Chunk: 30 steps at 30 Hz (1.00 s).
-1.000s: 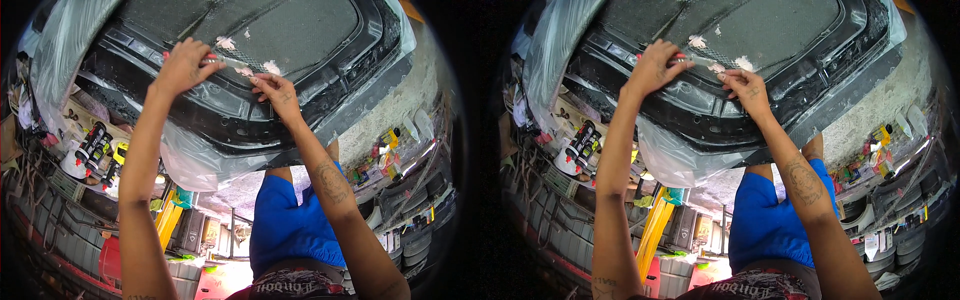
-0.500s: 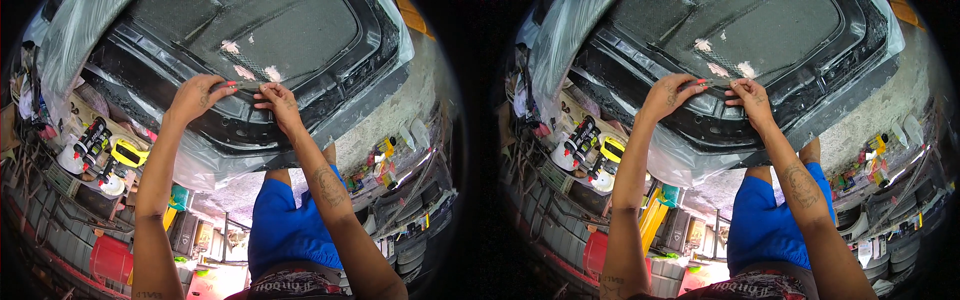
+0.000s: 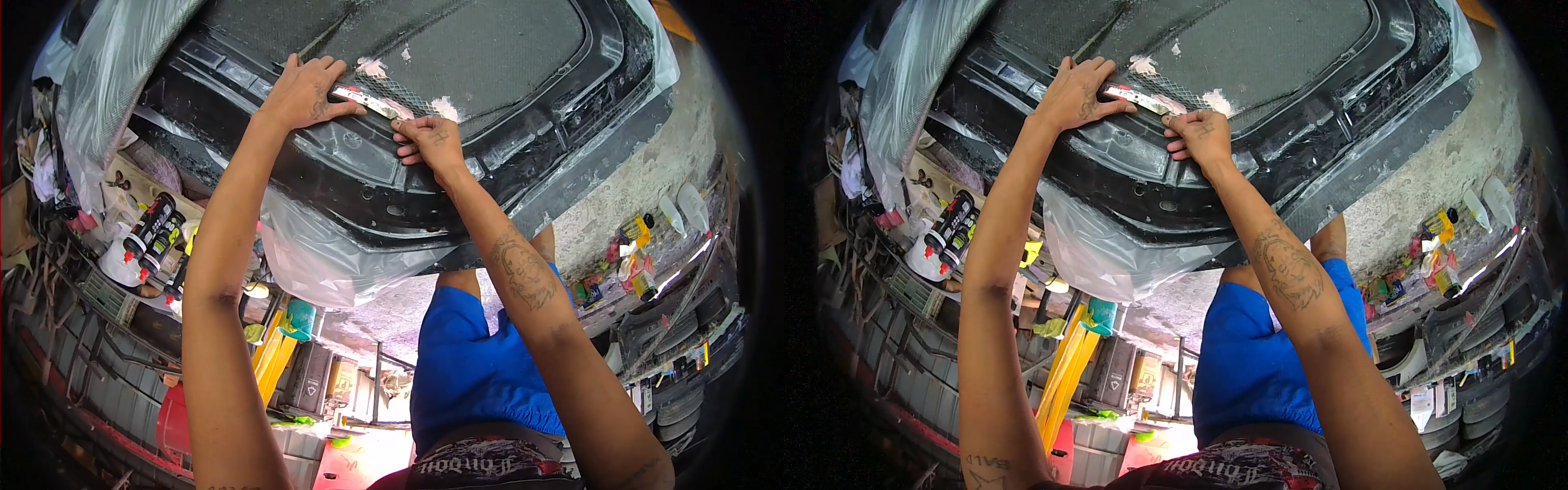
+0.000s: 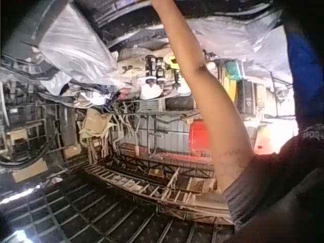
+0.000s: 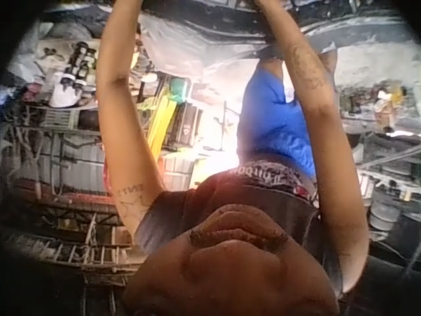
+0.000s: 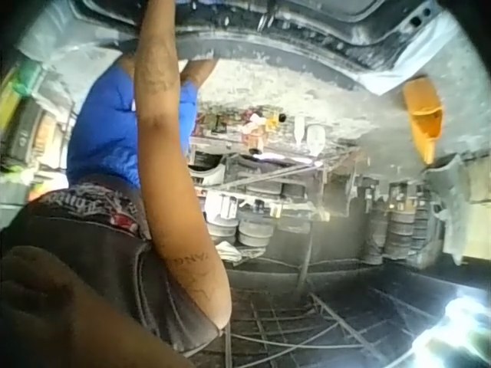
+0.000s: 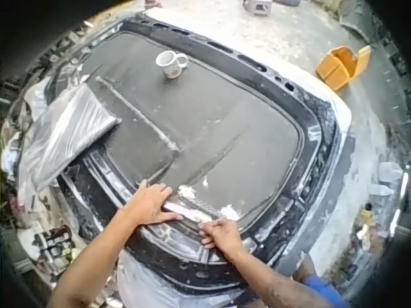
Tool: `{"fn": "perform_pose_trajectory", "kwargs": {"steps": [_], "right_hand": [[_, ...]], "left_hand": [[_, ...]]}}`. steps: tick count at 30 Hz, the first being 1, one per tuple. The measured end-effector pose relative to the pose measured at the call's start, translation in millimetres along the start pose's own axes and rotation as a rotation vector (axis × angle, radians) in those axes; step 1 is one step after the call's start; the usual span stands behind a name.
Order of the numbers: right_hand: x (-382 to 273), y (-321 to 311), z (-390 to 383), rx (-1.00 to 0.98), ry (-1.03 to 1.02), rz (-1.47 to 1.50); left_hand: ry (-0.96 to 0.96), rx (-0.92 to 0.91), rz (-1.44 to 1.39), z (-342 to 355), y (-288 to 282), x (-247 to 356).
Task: Applying mesh and filler to repair a car body part using a utility knife.
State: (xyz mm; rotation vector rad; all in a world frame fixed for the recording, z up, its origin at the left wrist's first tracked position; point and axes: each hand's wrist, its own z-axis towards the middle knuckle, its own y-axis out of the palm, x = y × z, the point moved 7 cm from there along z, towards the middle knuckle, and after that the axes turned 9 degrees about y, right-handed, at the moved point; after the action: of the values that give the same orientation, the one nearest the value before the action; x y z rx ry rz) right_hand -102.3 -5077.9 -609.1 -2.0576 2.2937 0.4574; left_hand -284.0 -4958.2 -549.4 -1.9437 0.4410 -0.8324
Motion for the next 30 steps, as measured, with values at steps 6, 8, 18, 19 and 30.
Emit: {"fn": "perform_pose_trajectory", "kwargs": {"steps": [6, 8, 18, 19, 30], "right_hand": [[0.6, 0.1, -4.1, -0.058, -0.027, 0.139], [4.0, -2.3, -0.6, -0.072, 0.018, 0.219], [8.5, 9.0, 1.5, -0.022, 0.12, 0.211], [8.2, 10.0, 1.7, -0.005, 0.128, 0.212], [9.0, 8.6, 3.4, 0.102, 0.121, 0.271]], "left_hand": [[0.011, -0.041, -0.035, 0.5, 4.5, 6.3], [0.049, -0.003, -0.078, 0.9, 1.0, 12.4], [0.063, -0.056, -0.038, 0.1, -0.2, 17.1], [0.052, -0.057, -0.039, -0.2, -0.1, 16.6], [0.039, -0.053, -0.123, 3.9, 0.5, 15.0]]}}
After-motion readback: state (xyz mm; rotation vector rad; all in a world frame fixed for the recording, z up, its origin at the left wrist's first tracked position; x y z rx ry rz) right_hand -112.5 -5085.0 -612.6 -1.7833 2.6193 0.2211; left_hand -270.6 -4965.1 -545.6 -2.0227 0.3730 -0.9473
